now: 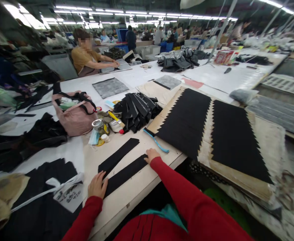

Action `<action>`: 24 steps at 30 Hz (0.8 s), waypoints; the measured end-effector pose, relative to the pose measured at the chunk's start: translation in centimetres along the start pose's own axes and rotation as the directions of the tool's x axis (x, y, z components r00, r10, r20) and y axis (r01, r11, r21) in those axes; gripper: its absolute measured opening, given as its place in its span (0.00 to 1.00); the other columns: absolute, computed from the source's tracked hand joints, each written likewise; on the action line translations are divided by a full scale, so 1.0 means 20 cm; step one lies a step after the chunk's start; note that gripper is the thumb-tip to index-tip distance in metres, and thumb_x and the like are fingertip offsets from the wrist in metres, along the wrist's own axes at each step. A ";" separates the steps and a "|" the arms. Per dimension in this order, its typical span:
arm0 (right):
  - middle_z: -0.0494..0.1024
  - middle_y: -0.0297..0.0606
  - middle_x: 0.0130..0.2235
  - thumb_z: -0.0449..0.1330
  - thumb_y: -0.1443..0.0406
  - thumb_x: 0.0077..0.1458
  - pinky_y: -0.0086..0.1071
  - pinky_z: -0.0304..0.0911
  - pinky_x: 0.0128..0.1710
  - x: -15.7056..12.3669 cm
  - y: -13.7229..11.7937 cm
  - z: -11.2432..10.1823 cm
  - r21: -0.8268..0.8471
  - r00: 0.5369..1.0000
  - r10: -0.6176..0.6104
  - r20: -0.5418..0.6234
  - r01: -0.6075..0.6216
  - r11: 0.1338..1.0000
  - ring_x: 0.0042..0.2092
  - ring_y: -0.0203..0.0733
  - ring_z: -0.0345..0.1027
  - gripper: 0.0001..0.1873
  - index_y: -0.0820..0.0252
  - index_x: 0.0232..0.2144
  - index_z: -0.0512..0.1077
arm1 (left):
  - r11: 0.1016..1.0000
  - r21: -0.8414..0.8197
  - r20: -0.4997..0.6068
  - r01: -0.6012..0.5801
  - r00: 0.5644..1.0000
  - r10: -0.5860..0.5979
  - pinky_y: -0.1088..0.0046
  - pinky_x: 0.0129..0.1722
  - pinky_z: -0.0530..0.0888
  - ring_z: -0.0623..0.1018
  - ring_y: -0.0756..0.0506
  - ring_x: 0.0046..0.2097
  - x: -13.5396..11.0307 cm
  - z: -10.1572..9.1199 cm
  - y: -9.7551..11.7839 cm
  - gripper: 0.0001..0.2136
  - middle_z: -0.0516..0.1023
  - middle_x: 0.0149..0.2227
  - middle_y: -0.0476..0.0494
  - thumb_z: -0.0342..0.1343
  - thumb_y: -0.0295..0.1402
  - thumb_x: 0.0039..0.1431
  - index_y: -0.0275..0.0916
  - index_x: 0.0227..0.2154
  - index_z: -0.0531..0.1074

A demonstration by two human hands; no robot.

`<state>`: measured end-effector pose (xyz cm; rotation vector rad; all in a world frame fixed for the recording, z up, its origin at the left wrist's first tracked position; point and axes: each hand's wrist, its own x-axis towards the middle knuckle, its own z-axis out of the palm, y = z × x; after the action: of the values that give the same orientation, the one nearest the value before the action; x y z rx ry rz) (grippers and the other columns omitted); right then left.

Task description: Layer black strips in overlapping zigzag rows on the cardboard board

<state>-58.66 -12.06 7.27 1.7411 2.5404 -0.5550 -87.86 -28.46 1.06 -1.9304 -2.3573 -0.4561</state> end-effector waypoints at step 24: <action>0.74 0.33 0.35 0.54 0.61 0.52 0.22 0.61 0.37 -0.54 0.45 -0.27 0.697 0.973 -0.083 -0.214 0.212 0.685 0.35 0.31 0.67 0.12 0.59 0.36 0.73 | 0.817 -0.576 0.518 -0.015 0.767 0.379 0.67 0.45 0.69 0.73 0.43 0.43 0.30 0.04 0.90 0.16 0.76 0.39 0.45 0.49 0.44 0.48 0.41 0.35 0.70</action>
<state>-45.28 -17.41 11.99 1.7976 2.8056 -1.6864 -71.60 -19.36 5.01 -2.9760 -2.4803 -0.6028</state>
